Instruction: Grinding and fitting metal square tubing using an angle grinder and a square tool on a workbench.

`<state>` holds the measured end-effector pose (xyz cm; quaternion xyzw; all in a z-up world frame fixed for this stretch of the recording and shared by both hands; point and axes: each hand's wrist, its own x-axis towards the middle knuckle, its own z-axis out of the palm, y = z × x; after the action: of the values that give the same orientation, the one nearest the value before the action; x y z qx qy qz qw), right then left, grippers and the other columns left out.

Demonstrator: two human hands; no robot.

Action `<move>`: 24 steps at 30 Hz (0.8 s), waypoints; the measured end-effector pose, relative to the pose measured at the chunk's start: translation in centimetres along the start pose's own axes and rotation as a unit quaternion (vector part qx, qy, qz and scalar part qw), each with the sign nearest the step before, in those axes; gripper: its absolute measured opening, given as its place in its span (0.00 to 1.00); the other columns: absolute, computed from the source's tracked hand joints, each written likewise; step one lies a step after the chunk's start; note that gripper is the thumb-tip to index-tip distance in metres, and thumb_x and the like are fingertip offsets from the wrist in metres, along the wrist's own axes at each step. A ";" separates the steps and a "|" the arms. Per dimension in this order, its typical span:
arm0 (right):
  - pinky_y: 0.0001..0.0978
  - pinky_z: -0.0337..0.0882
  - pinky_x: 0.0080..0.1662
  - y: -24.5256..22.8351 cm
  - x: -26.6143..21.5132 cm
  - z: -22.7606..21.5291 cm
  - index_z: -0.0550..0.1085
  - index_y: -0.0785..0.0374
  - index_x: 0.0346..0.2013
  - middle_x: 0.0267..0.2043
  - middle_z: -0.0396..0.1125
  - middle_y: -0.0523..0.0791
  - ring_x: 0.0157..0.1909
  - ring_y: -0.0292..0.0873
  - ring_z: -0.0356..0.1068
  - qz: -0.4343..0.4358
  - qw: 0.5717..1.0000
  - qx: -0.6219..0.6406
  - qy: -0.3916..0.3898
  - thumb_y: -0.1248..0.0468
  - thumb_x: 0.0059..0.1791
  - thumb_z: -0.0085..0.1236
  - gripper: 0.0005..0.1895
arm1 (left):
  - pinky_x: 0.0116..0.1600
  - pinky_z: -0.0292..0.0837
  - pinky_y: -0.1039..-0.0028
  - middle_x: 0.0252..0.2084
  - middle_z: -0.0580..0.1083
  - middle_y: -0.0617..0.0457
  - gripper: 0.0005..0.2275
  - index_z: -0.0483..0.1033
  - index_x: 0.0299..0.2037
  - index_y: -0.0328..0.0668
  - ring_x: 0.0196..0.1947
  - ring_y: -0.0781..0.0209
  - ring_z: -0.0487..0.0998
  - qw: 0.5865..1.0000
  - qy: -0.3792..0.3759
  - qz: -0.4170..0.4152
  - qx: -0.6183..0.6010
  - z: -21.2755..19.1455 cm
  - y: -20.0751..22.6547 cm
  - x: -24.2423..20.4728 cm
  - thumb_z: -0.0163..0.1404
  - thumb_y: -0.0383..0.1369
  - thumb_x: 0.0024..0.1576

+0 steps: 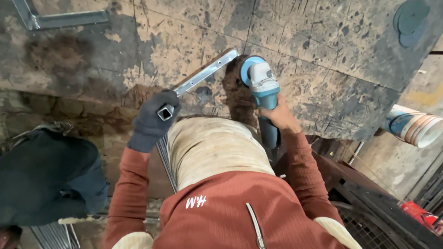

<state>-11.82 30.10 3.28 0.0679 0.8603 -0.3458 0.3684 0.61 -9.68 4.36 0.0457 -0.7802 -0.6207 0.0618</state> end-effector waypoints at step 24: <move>0.35 0.70 0.51 -6.7 1.0 1.0 0.61 0.68 0.60 0.48 0.69 0.48 0.48 0.42 0.70 -0.015 0.995 0.045 -0.085 0.60 0.38 0.70 0.41 | 0.49 0.77 0.71 0.43 0.78 0.48 0.10 0.74 0.41 0.42 0.43 0.56 0.82 0.998 0.021 0.009 0.050 -0.2 0.4 0.2 0.62 0.21 0.55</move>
<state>-14.40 24.33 5.77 0.0420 0.8105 -0.3937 0.4316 0.44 -9.79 4.80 0.0550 -0.8092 -0.5792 0.0811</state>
